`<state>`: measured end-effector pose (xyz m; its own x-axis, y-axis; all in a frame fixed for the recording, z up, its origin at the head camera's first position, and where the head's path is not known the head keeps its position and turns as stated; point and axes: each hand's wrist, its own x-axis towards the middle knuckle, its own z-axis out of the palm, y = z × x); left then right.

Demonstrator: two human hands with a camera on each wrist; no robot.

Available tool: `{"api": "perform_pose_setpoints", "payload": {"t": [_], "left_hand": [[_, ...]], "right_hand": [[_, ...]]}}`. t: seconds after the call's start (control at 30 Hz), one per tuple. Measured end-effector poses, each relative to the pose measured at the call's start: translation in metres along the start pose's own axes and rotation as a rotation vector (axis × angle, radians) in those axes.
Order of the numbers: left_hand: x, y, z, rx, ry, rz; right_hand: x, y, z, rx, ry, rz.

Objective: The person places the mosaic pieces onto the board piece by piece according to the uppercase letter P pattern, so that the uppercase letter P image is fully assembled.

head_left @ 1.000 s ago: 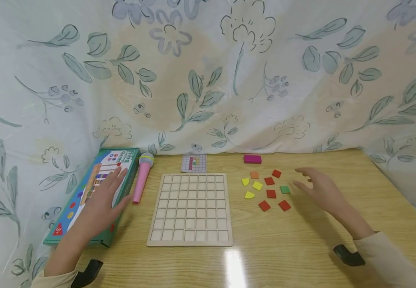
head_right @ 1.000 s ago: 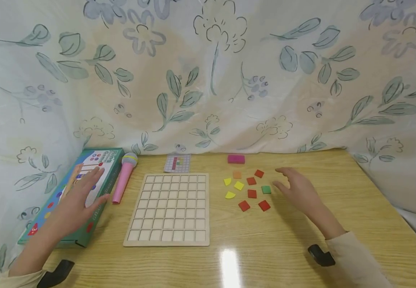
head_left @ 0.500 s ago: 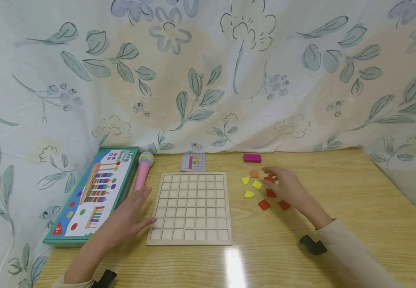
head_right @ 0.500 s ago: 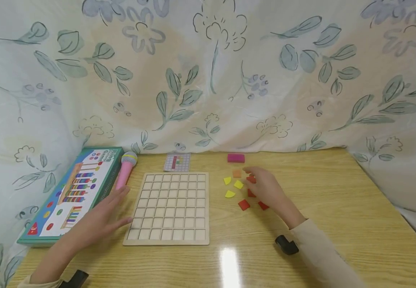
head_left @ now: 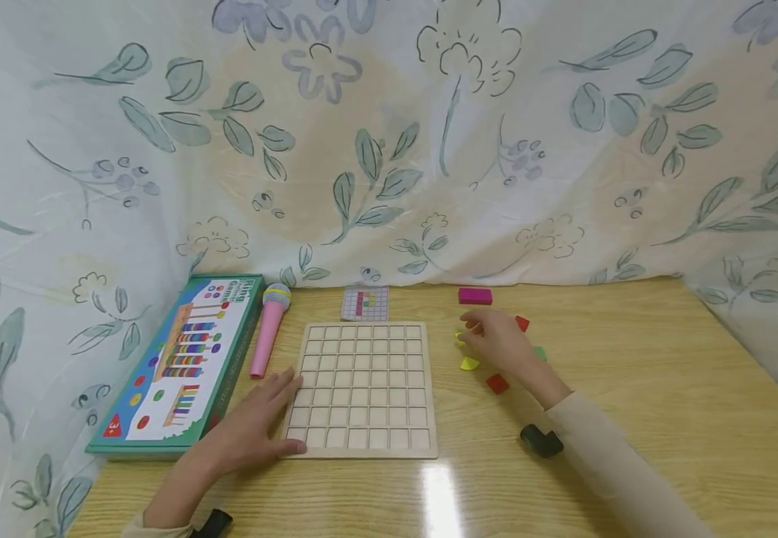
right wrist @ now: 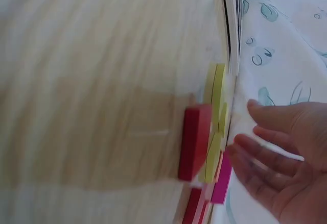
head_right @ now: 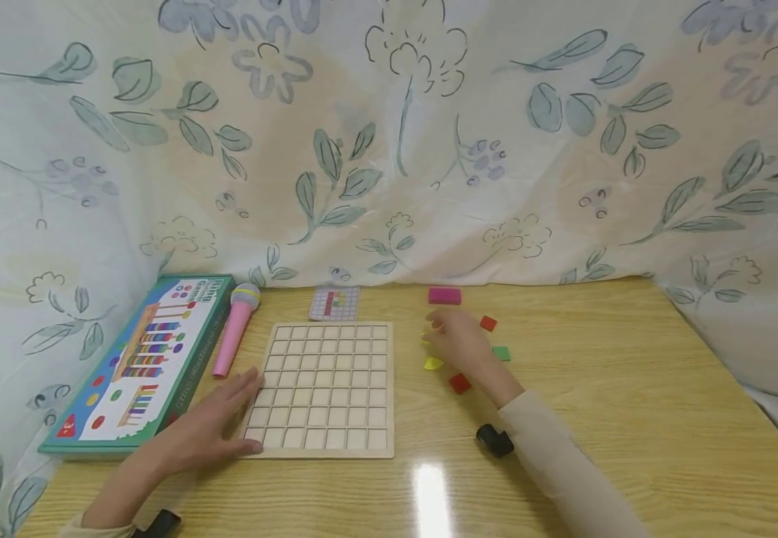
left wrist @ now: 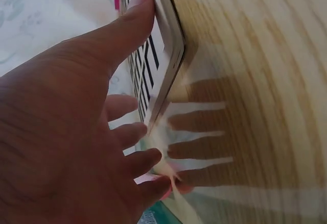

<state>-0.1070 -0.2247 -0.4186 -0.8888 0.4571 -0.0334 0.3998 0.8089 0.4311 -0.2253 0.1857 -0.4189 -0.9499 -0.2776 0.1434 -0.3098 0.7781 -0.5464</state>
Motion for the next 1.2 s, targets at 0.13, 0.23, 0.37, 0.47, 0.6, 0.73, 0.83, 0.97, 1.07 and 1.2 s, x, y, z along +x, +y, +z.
{"api": "perform_pose_setpoints", "payload": {"t": [0.13,0.23,0.37,0.47,0.6,0.73,0.83,0.97,1.07,1.2], "left_hand": [[0.001,0.0,0.002,-0.011,-0.031,-0.011],[0.001,0.001,0.002,-0.014,-0.038,-0.012],[0.0,0.003,0.003,-0.006,-0.041,-0.014],[0.0,0.004,0.003,-0.003,-0.046,-0.018],[-0.001,0.005,0.003,0.002,-0.046,-0.023],[-0.001,0.006,0.003,-0.003,-0.051,-0.037],[-0.001,0.007,0.002,-0.006,-0.054,-0.044],[-0.002,0.007,0.003,0.004,-0.05,-0.043],[-0.001,0.007,0.003,0.007,-0.051,-0.048],[-0.001,0.007,0.003,0.001,-0.051,-0.054]], "right_hand": [[0.004,-0.003,0.005,-0.029,0.004,0.047],[0.007,-0.005,0.006,-0.048,0.005,0.074],[0.008,-0.008,0.007,-0.057,-0.012,0.115],[0.009,-0.01,0.009,-0.055,-0.018,0.135],[0.012,-0.011,0.011,-0.073,-0.001,0.117],[0.014,-0.012,0.011,-0.076,0.007,0.134],[0.015,-0.015,0.011,-0.067,0.004,0.158],[0.017,-0.019,0.011,-0.038,0.005,0.156],[0.018,-0.024,0.011,0.002,-0.006,0.154],[0.02,-0.027,0.012,0.031,-0.026,0.155]]}}
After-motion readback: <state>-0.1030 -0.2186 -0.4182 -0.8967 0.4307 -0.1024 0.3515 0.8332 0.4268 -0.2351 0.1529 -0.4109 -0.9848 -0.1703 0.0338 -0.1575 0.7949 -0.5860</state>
